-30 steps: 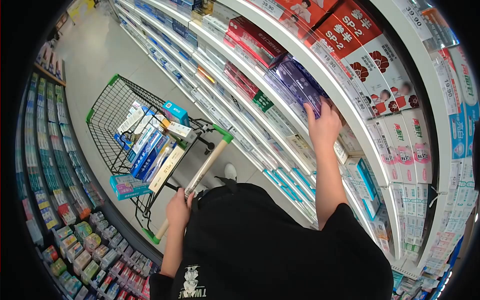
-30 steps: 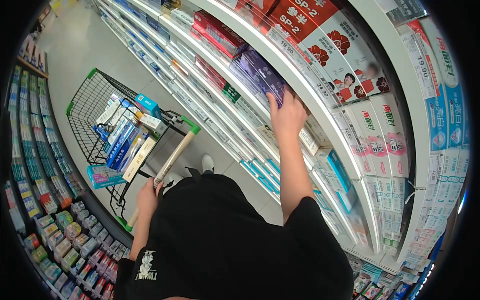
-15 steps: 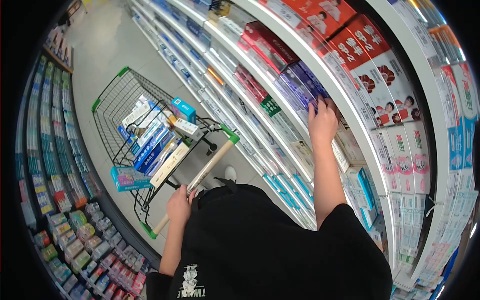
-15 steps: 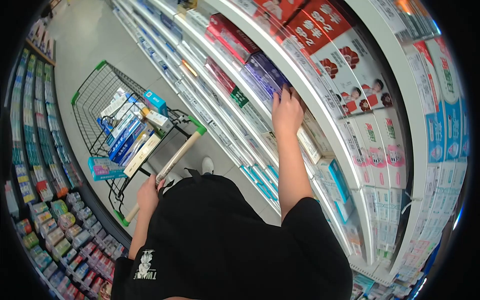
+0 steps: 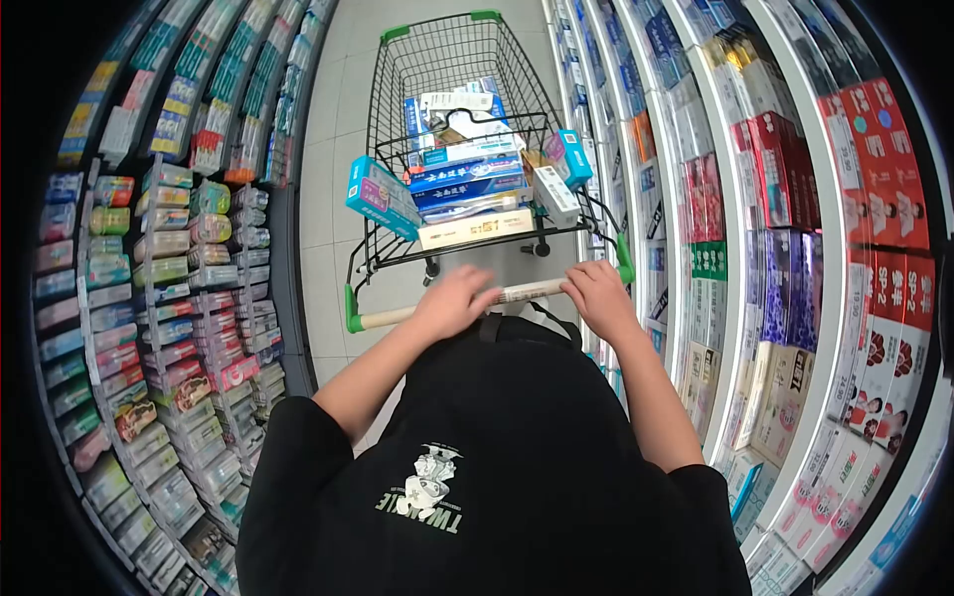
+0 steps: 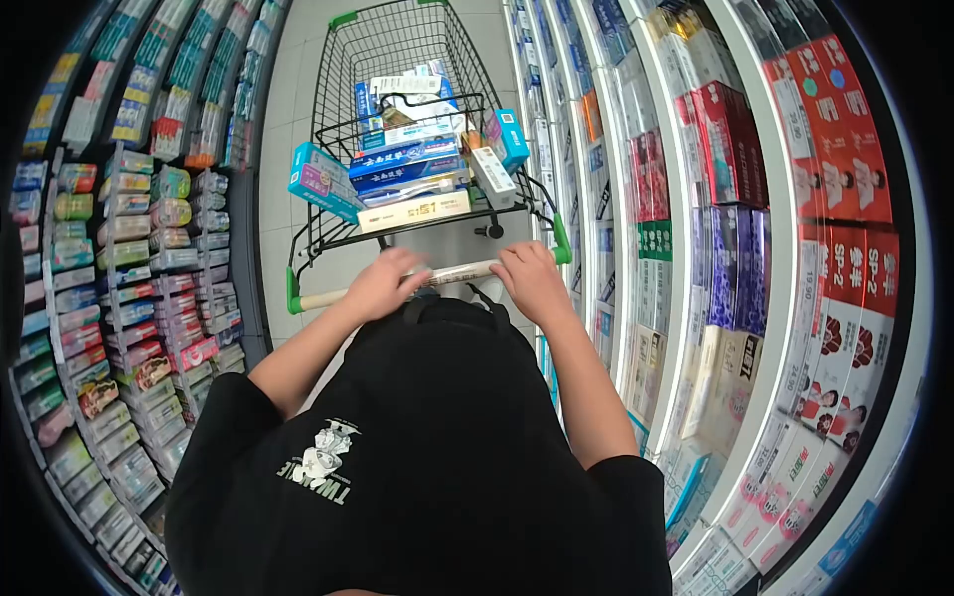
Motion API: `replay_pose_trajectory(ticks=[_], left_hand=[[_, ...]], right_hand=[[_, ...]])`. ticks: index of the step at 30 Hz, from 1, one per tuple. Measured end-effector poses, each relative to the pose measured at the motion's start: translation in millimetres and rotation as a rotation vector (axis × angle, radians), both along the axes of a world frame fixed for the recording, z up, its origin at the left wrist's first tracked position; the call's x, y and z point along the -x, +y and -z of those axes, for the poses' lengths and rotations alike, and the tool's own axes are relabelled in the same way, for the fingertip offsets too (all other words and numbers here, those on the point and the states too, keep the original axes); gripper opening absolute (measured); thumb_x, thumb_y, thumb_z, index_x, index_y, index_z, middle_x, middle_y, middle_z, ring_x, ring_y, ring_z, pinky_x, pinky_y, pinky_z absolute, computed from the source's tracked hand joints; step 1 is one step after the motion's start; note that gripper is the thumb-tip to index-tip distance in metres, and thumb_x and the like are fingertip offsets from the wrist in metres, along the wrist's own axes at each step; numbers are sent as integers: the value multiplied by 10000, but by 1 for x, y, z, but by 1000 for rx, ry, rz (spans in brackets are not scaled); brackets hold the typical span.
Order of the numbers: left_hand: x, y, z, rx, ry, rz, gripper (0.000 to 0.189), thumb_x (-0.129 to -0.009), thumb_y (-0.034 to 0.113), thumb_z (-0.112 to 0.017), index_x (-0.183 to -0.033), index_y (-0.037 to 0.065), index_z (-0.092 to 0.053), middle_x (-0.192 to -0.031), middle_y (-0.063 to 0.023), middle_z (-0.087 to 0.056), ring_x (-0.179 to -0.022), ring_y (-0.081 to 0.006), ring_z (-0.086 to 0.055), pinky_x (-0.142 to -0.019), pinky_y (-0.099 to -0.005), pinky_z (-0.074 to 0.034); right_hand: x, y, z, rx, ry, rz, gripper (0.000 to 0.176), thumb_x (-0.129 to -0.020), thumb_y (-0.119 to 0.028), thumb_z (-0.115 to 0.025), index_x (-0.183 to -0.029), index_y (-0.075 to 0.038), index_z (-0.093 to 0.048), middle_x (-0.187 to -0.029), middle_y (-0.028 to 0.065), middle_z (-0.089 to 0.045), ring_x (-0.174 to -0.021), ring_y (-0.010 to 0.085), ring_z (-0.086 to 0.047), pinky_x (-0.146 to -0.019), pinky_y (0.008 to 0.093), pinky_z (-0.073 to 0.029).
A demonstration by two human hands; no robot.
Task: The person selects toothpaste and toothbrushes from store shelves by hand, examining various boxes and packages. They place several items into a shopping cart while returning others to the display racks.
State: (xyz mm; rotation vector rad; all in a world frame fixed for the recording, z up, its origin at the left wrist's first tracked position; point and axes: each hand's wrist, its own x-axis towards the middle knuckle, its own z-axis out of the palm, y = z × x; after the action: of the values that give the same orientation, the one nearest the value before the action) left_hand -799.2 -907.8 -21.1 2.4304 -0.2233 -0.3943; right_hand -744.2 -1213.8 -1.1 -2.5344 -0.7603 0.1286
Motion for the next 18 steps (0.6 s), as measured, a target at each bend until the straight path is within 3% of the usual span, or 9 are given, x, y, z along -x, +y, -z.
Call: replay_pose_trajectory(ticks=[3, 6, 7, 9, 12, 15, 16, 18], left_hand=[[-40, 17, 23, -18, -284, -298, 379, -997, 269, -689, -1303, 52, -641, -1272, -205, -637, -1236, -420, -577, -1050, -502, -492], [-98, 52, 41, -324, -413, -405, 663, -934, 332, -761, -1455, 5, -513, -1460, -208, -554, -1361, -403, -515, -1120, -495, -456], [-112, 64, 56, -402, -346, -409, 859, -886, 382, -812, -1527, -23, -409, -1515, -217, -510, -1392, -399, -499, -1145, -490, -446], [-128, 83, 70, -334, -269, -403, 969, -834, 370, -864, -1566, -3, -350, -1475, -217, -529, -1370, -403, -520, -1144, -485, -453], [-137, 96, 66, -157, -12, -408, 951, -766, 344, -920, -1520, 4, -450, -1427, -216, -547, -1328, -404, -554, -1119, -474, -478], [-127, 92, 30, -201, 20, -316, 826, -719, 300, -950, -1393, -5, -583, -1384, -216, -557, -1281, -389, -587, -1085, -467, -500], [-118, 95, 38, -81, -71, -357, 681, -695, 265, -962, -1250, -2, -670, -1330, -190, -587, -1241, -383, -601, -1049, -461, -516], [-104, 99, 35, -34, -154, -374, 653, -697, 239, -960, -1237, 12, -672, -1279, -166, -605, -1207, -380, -609, -1027, -455, -525]], right_hand=[[-21, 11, 4, 84, 80, -64, 249, -992, -300, -687, -1052, -64, -738, -999, 108, -717, -1004, 349, -656, -916, 460, -523], [-38, 22, 25, 36, 166, -91, 264, -1015, -328, -655, -1024, -81, -748, -958, 110, -726, -947, 358, -683, -857, 462, -540], [-39, 28, 34, -25, 211, -62, 276, -1020, -342, -648, -1025, -85, -750, -961, 114, -730, -937, 363, -689, -843, 461, -545], [-38, 39, 37, -57, 263, 13, 297, -1025, -365, -639, -1030, -93, -757, -980, 116, -739, -930, 365, -700, -823, 462, -554], [-33, 43, 38, -26, 234, 155, 324, -1006, -404, -671, -1066, -101, -771, -990, 110, -763, -883, 343, -719, -785, 446, -564], [-44, 44, 33, -179, 378, 312, 326, -990, -399, -698, -1093, -98, -770, -916, 105, -759, -802, 305, -714, -733, 420, -551], [-47, 43, 36, -251, 355, 356, 360, -977, -405, -722, -1126, -80, -760, -842, 102, -742, -726, 268, -691, -693, 393, -528], [-51, 45, 36, -288, 381, 414, 379, -981, -412, -721, -1126, -64, -758, -828, 107, -733, -706, 266, -682, -689, 392, -521]])
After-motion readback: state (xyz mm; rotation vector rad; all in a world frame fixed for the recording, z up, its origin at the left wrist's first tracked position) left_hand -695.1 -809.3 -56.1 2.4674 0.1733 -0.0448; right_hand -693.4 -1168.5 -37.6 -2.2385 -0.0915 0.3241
